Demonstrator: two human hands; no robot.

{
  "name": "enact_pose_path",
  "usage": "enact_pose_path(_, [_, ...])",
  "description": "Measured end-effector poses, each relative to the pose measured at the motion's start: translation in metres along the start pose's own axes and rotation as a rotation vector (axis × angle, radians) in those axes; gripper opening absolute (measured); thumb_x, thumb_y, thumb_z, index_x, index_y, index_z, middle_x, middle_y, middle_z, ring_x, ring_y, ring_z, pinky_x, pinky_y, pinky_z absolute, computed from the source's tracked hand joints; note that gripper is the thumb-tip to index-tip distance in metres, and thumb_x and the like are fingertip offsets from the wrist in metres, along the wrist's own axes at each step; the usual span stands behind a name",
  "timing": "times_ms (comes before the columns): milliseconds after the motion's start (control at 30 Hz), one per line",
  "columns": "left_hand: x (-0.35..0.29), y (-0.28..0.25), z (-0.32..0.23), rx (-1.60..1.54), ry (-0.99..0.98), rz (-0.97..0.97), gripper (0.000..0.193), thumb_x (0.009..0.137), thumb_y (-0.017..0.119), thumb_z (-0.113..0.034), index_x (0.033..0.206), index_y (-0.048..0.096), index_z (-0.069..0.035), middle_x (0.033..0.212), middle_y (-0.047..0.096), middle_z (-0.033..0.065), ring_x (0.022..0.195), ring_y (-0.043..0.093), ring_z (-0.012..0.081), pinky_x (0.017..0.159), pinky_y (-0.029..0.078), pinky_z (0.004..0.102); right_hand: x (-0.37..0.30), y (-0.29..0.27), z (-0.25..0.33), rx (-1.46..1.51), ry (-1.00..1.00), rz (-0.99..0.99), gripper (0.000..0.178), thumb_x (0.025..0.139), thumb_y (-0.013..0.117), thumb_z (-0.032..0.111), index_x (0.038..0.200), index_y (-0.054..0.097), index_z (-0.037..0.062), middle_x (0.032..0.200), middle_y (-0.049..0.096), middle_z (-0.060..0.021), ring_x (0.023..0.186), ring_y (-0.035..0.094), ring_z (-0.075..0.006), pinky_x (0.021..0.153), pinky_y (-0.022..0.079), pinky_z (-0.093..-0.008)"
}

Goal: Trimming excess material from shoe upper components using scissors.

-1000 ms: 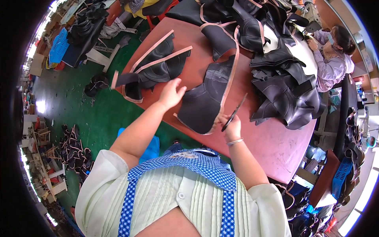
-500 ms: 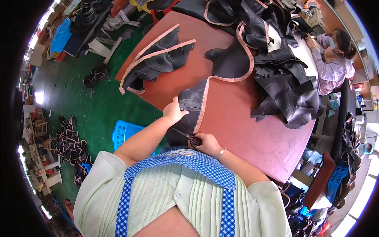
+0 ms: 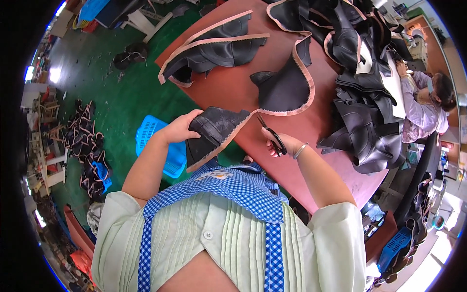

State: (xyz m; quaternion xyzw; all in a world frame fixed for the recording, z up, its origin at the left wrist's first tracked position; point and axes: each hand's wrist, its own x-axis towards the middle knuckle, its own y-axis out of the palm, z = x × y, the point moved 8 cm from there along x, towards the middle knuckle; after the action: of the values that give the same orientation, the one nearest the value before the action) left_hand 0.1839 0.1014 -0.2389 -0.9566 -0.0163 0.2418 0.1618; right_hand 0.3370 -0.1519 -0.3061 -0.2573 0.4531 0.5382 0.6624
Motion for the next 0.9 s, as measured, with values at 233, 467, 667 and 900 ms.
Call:
enact_pose_path(233, [-0.025,0.000,-0.001,-0.261,-0.030,-0.017,0.066,0.067,0.068,0.005,0.126,0.041,-0.003,0.112,0.059,0.0121,0.105,0.056,0.0225,0.092,0.042,0.0323,0.012,0.015,0.004,-0.016,-0.008,0.029,0.063,0.079,0.049,0.070,0.075,0.052,0.0070,0.063,0.055,-0.0057,0.055,0.057,-0.0151,0.051,0.047,-0.0257])
enact_pose_path(467, [-0.031,0.003,-0.001,-0.169,-0.072,0.060,0.078,0.068,0.066,0.009,0.137,0.030,-0.003,0.121,0.054,0.0109,0.109,0.051,0.0173,0.096,0.041,0.0303,-0.002,0.004,0.020,-0.251,-0.052,-0.370,0.062,0.076,0.062,0.061,0.057,0.053,0.0025,0.049,0.050,-0.0053,0.041,0.053,-0.0148,0.037,0.043,-0.0285])
enact_pose_path(667, [-0.050,-0.006,0.014,-0.177,-0.055,-0.147,0.095,0.072,0.065,0.003,0.147,0.009,-0.013,0.125,0.052,0.0162,0.112,0.053,0.0261,0.098,0.038,0.0327,-0.103,0.002,0.128,-0.856,-1.055,-1.210,0.046,0.065,0.079,0.032,0.083,0.051,0.0013,0.067,0.052,-0.0145,0.061,0.054,-0.0343,0.054,0.045,-0.0404])
enact_pose_path(900, [-0.040,0.007,0.003,-0.076,0.079,0.032,0.031,0.083,0.051,0.004,0.112,0.058,-0.004,0.112,0.059,0.0061,0.107,0.053,0.0152,0.094,0.039,0.0277,-0.044,-0.113,0.189,-0.692,-0.441,-1.261,0.052,0.061,0.080,0.022,0.097,0.051,-0.0023,0.089,0.063,-0.0208,0.089,0.061,-0.0366,0.081,0.048,-0.0362])
